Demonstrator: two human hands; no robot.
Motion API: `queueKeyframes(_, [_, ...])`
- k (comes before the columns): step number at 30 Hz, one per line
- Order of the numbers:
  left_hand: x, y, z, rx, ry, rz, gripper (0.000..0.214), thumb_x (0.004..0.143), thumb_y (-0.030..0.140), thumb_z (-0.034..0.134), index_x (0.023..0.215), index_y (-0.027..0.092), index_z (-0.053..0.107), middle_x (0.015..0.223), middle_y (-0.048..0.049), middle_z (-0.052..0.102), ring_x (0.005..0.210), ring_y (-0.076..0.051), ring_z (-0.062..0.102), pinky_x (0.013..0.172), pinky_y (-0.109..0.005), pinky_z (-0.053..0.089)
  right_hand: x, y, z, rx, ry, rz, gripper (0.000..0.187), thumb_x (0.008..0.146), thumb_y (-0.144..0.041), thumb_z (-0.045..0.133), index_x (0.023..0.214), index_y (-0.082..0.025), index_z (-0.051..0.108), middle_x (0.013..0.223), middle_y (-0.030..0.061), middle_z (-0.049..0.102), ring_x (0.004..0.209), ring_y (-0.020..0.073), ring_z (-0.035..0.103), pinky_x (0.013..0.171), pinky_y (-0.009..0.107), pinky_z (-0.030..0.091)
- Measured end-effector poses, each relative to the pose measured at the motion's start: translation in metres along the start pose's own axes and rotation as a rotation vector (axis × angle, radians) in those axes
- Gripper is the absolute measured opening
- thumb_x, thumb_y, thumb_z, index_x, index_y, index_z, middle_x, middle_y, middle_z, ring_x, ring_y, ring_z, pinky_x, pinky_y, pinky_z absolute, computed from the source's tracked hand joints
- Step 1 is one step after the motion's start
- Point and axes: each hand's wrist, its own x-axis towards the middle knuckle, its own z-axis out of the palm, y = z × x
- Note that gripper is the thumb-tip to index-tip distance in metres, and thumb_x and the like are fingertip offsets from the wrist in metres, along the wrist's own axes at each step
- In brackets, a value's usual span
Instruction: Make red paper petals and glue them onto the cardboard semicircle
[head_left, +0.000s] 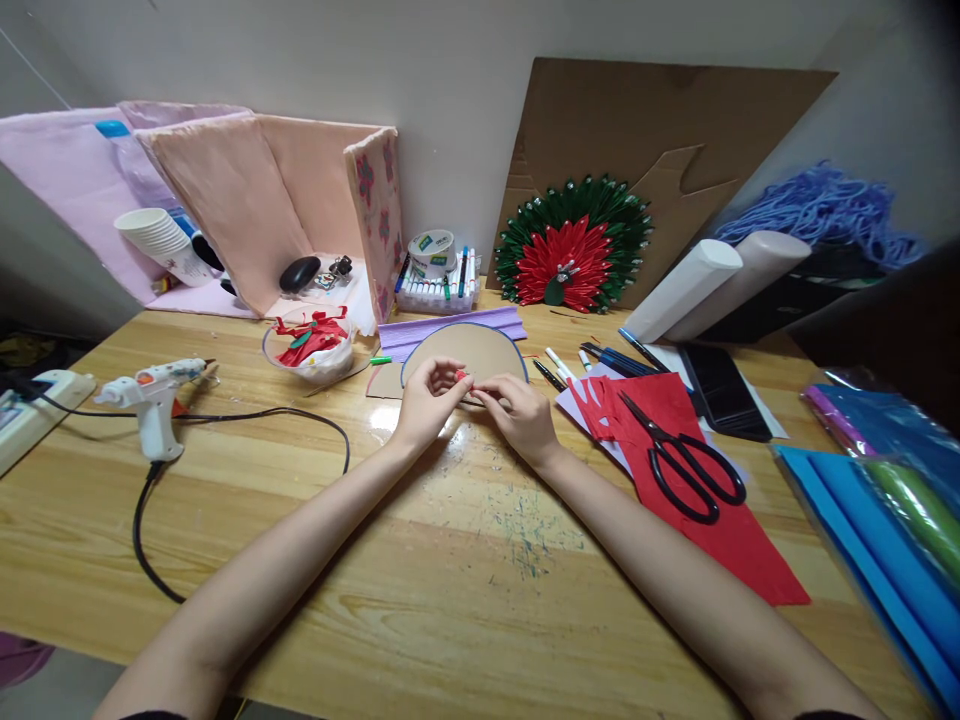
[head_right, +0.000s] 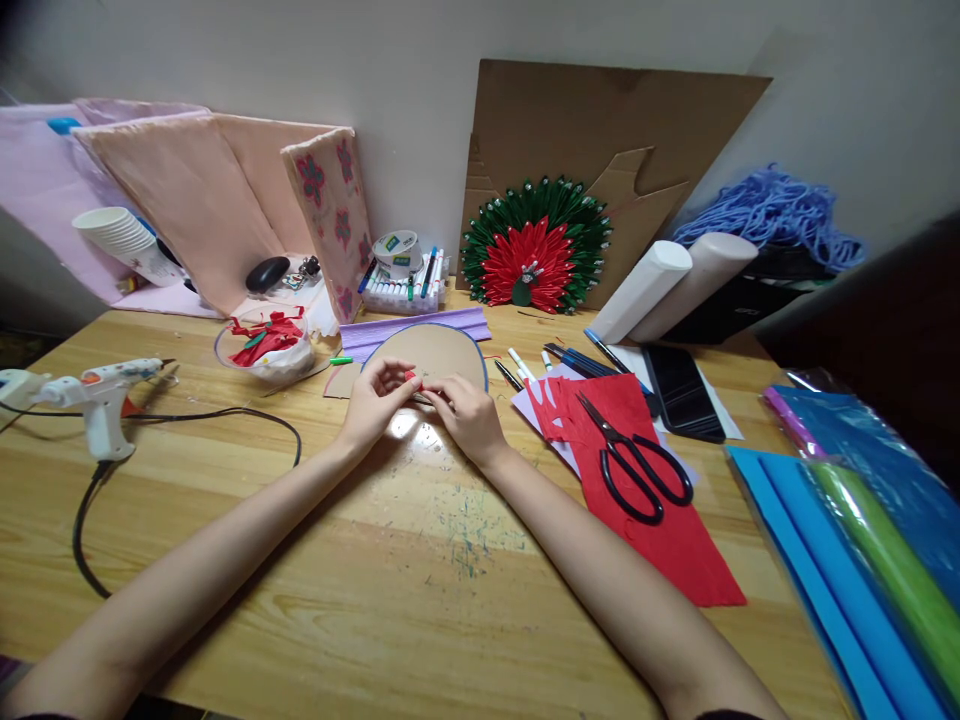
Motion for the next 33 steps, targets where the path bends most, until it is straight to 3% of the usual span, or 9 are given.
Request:
queueKeyframes(16, [0.0012, -0.0026, 0.0012, -0.075, 0.001, -0.032, 0.029, 0.064, 0.025, 0.07, 0.087, 0.015, 0.056, 0.081, -0.0021, 0.061, 0.07, -0.011, 0.058, 0.069, -0.024, 0.048, 0.0005, -0.0022, -0.0009, -0.001, 0.029, 0.038, 0.014, 0.088, -0.026, 0.053, 0.087, -0.02, 0.065, 0.08, 0.0056, 0.067, 0.073, 0.0173, 0.062, 0.066, 0.029, 0.051])
queueKeyframes(22, [0.0006, -0.0034, 0.0015, -0.119, 0.019, -0.064, 0.031, 0.063, 0.026, 0.072, 0.087, 0.014, 0.055, 0.081, -0.0015, 0.06, 0.072, -0.011, 0.06, 0.071, -0.026, 0.049, -0.0002, -0.0032, -0.0012, -0.014, 0.059, -0.007, 0.011, 0.087, -0.022, 0.055, 0.093, -0.018, 0.063, 0.085, 0.006, 0.067, 0.069, 0.0138, 0.063, 0.066, 0.026, 0.052])
queueKeyframes(33, [0.0015, -0.0088, 0.0001, -0.192, 0.03, -0.108, 0.033, 0.062, 0.025, 0.073, 0.088, 0.014, 0.056, 0.077, 0.0, 0.061, 0.069, -0.011, 0.061, 0.074, -0.029, 0.051, -0.0004, -0.0014, -0.0004, -0.162, 0.074, -0.134, 0.013, 0.087, -0.017, 0.054, 0.095, -0.018, 0.065, 0.085, 0.0063, 0.071, 0.08, 0.017, 0.065, 0.075, 0.03, 0.052])
